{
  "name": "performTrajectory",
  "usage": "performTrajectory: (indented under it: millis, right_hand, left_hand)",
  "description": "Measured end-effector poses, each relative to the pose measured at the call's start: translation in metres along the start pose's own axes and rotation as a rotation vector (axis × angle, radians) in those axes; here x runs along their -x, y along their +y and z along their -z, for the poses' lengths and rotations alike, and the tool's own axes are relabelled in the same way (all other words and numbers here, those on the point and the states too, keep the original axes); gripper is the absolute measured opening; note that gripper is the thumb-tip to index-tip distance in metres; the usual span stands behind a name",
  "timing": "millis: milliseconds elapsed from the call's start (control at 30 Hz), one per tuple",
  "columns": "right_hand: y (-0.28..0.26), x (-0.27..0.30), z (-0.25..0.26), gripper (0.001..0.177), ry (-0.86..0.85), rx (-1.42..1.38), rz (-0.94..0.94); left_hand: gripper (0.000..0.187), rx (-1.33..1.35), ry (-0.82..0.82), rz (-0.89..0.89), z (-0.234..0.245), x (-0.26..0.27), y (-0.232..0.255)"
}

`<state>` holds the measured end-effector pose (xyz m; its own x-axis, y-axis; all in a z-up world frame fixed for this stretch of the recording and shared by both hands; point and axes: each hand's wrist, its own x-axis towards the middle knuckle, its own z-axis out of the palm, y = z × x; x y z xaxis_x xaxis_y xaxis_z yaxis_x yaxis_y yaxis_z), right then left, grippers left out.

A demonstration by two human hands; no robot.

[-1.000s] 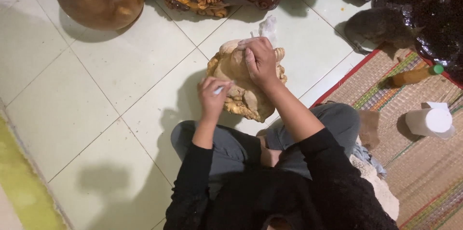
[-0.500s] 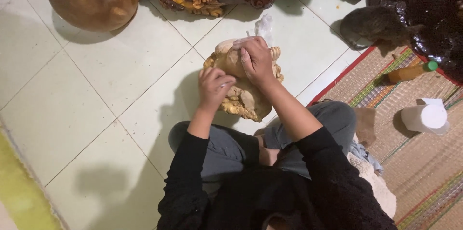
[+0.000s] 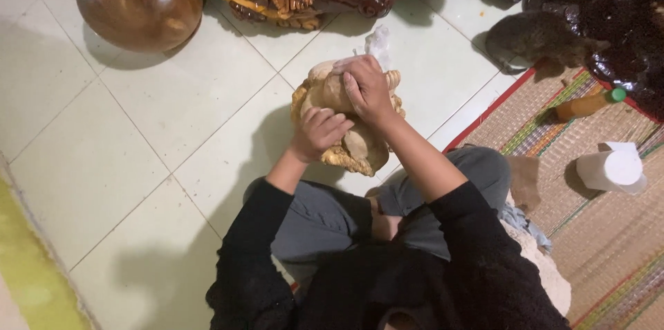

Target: Sanding and cleaning the surface of a detailed wooden sculpture by hand using a small piece of sandpaper.

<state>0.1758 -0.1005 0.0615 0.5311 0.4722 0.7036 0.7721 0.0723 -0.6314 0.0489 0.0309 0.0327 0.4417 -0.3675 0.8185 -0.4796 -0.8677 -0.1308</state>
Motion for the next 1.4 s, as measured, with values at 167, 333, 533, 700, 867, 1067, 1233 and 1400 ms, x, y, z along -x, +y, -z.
performTrajectory:
  millis: [167, 333, 533, 700, 867, 1067, 1233, 1400]
  right_hand:
    - [0.013, 0.005, -0.006, 0.031, 0.01, 0.004, -0.002]
    - [0.01, 0.005, -0.009, 0.03, 0.026, 0.018, -0.006]
    - [0.007, 0.003, -0.005, 0.03, -0.004, -0.012, 0.0]
    - [0.015, 0.007, -0.01, 0.033, 0.029, -0.014, 0.009]
    - [0.009, 0.004, -0.007, 0.034, 0.029, -0.009, 0.018]
    - [0.011, 0.003, -0.009, 0.034, 0.027, -0.016, 0.022]
    - [0.01, 0.005, -0.011, 0.035, 0.05, -0.007, 0.011]
    - [0.014, 0.005, -0.01, 0.033, 0.027, -0.015, 0.02]
  left_hand:
    - [0.047, -0.026, -0.083, 0.053, 0.0, 0.057, -0.036]
    - [0.03, 0.075, -0.013, -0.073, -0.012, 0.026, -0.017]
    - [0.01, 0.133, -0.104, -0.042, 0.012, 0.02, -0.035]
    - [0.012, 0.063, -0.126, -0.015, 0.019, 0.037, -0.052]
    - [0.003, 0.1, -0.084, -0.1, -0.014, 0.015, -0.008]
    - [0.013, 0.081, -0.095, 0.033, 0.009, 0.041, -0.048]
    - [0.029, 0.352, -0.046, 0.074, 0.002, 0.004, -0.006]
    - [0.011, 0.139, -0.096, 0.052, 0.005, 0.023, -0.02]
